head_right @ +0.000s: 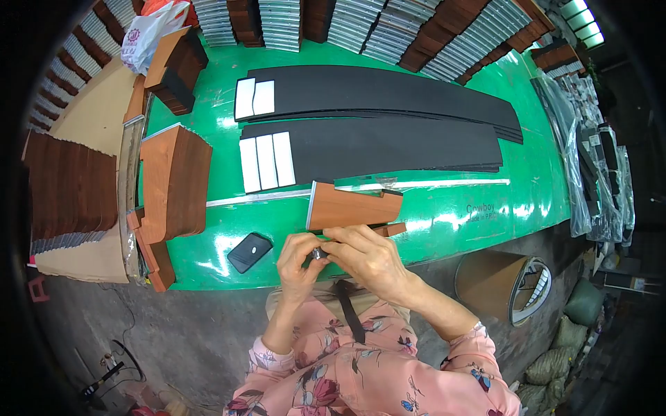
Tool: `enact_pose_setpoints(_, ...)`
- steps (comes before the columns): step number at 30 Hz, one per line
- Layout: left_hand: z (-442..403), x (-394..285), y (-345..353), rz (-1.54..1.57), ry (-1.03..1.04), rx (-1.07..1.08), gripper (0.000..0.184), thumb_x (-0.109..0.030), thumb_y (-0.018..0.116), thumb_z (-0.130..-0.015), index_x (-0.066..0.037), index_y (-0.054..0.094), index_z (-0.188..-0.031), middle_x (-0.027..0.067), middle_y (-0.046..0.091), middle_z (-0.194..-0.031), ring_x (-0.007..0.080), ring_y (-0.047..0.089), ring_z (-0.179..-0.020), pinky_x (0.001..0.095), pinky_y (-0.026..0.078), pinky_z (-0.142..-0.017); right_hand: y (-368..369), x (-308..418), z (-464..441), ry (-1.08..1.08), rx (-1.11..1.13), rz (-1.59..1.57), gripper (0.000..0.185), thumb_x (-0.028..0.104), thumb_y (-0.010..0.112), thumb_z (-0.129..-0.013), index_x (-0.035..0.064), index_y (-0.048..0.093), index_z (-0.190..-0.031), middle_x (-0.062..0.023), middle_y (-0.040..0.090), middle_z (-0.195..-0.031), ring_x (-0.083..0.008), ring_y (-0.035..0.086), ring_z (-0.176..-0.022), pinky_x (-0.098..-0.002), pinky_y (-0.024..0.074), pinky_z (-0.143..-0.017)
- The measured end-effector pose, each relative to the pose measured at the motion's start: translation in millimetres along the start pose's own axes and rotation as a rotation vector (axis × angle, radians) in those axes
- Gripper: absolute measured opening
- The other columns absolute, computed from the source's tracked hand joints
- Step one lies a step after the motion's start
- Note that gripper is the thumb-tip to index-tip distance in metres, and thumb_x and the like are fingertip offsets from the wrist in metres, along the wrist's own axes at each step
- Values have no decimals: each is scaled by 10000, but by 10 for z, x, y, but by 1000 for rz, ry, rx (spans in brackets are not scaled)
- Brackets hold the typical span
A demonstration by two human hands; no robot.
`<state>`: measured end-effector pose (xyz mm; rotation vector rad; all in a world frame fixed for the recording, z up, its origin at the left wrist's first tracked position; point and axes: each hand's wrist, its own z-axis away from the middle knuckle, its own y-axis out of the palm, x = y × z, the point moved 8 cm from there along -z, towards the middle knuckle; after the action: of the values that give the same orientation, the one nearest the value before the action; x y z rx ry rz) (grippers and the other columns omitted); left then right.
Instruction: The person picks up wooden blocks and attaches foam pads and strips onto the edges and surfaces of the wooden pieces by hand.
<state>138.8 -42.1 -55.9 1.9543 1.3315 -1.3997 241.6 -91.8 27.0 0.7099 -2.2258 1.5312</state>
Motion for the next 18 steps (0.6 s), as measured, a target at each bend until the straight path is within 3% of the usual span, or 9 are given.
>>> enact_pose_setpoints(4, 25, 5, 2, 25, 5, -45, 334, -80, 735, -716, -54, 585, -1013, 107, 602, -925, 268, 576, -817, 349, 470, -684, 19, -15, 46, 10, -14, -29, 265, 20, 720, -672, 5, 645, -925, -113, 629, -1007, -256, 611, -827, -332, 517, -674)
enact_pose_setpoints(6, 76, -70, -6, -34, 141, -99, 389, -9, 719, -712, -100, 562, -1056, 100, 586, -935, 248, 573, -792, 330, 473, -648, 29, -35, 67, 18, -26, -62, 263, 15, 718, -675, 10, 647, -929, -115, 628, -1007, -259, 612, -831, -332, 517, -672)
enact_pose_setpoints(7, 77, -77, 8, -30, 143, -91, 389, -9, 719, -712, -100, 562, -1056, 100, 586, -935, 248, 573, -792, 330, 473, -648, 24, -50, 78, 21, -33, -95, 263, 9, 715, -678, 16, 650, -932, -116, 628, -1007, -262, 613, -834, -332, 516, -671)
enact_pose_setpoints(9, 69, -83, -9, -44, 109, -122, 439, 29, 752, -607, -118, 610, -996, 63, 577, -911, 238, 574, -768, 317, 470, -610, 24, -107, 90, 38, -16, -124, 281, 11, 712, -693, 12, 648, -966, -121, 624, -1022, -259, 620, -845, -328, 523, -678)
enact_pose_setpoints(11, 61, -105, -7, -43, 118, -115, 412, 15, 749, -634, -114, 610, -1001, 64, 576, -909, 231, 570, -756, 316, 470, -604, -4, -152, 95, 53, 2, -155, 299, 12, 709, -707, 9, 646, -999, -126, 621, -1036, -256, 627, -855, -323, 529, -685)
enact_pose_setpoints(13, 60, -75, -10, -31, 83, -127, 384, -2, 749, -661, -113, 610, -1002, 63, 577, -909, 226, 567, -750, 307, 468, -595, -7, -445, 167, 404, 11, -518, 351, 38, 709, -735, 2, 627, -1075, -134, 611, -1074, -245, 639, -876, -311, 543, -709)
enact_pose_setpoints(15, 57, -74, -3, -35, 91, -123, 365, -15, 746, -684, -114, 611, -1008, 62, 578, -914, 221, 567, -750, 303, 467, -591, -44, -485, 196, 387, 17, -446, 386, 61, 703, -755, -4, 607, -1123, -141, 600, -1107, -229, 647, -890, -298, 552, -734)
enact_pose_setpoints(18, 66, -72, -2, -30, 102, -128, 374, -10, 746, -687, -130, 613, -1016, 60, 577, -916, 213, 560, -748, 294, 458, -580, -14, -417, 191, 329, 67, -338, 359, 59, 723, -728, -1, 641, -1073, -128, 621, -1101, -234, 629, -950, -305, 535, -751)
